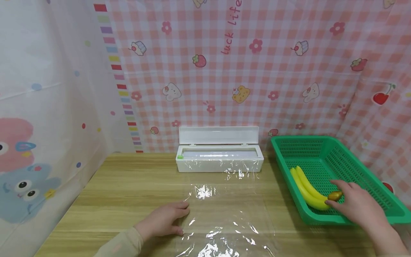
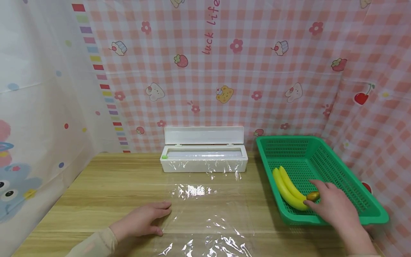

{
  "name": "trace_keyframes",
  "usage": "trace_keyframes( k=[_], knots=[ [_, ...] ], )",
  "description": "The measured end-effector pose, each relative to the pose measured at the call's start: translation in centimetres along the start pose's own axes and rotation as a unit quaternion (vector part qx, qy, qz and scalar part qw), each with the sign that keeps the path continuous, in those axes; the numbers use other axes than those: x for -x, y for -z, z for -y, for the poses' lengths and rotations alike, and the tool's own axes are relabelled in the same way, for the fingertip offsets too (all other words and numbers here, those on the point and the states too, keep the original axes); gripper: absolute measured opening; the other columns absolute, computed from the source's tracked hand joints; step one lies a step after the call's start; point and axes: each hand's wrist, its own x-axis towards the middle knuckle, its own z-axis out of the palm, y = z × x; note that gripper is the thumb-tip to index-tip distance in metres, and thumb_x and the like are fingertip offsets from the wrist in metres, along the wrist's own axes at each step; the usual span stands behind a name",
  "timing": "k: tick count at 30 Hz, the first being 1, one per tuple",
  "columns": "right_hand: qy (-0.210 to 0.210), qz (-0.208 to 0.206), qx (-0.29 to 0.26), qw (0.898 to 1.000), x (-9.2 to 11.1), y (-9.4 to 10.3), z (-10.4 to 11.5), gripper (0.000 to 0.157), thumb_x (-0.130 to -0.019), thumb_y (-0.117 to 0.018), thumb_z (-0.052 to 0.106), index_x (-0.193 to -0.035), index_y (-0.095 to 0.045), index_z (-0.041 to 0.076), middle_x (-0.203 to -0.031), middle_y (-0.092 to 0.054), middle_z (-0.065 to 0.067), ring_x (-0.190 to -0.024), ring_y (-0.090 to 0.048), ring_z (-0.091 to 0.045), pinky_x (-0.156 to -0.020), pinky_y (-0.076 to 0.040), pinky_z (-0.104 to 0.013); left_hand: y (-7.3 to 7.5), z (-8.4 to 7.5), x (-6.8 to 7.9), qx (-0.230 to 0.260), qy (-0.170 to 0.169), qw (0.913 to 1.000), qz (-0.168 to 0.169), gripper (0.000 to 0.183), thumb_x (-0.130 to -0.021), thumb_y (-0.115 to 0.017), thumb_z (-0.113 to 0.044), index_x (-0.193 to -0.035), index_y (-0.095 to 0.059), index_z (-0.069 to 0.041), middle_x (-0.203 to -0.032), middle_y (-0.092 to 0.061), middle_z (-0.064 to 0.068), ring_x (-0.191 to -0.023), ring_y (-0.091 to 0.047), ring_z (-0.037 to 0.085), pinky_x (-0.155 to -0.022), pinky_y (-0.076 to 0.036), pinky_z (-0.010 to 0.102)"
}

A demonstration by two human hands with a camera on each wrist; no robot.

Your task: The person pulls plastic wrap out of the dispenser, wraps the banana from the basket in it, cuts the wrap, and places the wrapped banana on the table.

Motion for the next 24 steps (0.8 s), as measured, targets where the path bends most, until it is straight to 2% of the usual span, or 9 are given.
trace_keyframes(
  k=[8,17,24],
  knots=[
    [-0.005,0.029,-0.004,1.000,-0.4,-0.1,-0.5,0.063,-0.079,-0.082,0.030,-0.119,-0.056,-0.011,-0.101,-0.061,-0.032,-0.093,-0.056,-0.051,-0.068,-0.049,-0.060,0.2,-0.2,0.0,0.003,0.001,1.0000,0.002,0.069,-0.076,-0.082,-0.036,-0.128,-0.062,0.004,-0.139,-0.054,0.022,-0.126,-0.053,0.035,-0.107,-0.043,0.042],
    [-0.007,0.055,-0.007,0.998,-0.9,0.1,-1.1,0.046,-0.079,-0.081,0.028,-0.102,-0.062,-0.006,-0.086,-0.064,-0.011,-0.078,-0.060,-0.033,-0.065,-0.050,-0.052,0.3,-0.3,0.0,0.012,0.011,0.9998,0.008,0.069,-0.076,-0.082,-0.036,-0.128,-0.062,0.004,-0.140,-0.053,0.021,-0.127,-0.052,0.035,-0.108,-0.042,0.042],
    [-0.004,0.084,-0.027,0.996,-1.4,0.2,-1.6,0.039,-0.081,-0.079,0.022,-0.099,-0.061,-0.007,-0.084,-0.064,-0.008,-0.073,-0.057,-0.024,-0.063,-0.050,-0.047,0.3,-0.3,-0.1,0.012,0.014,0.9998,0.008,0.069,-0.076,-0.082,-0.036,-0.128,-0.062,0.004,-0.140,-0.053,0.021,-0.127,-0.052,0.035,-0.108,-0.042,0.043]
  ],
)
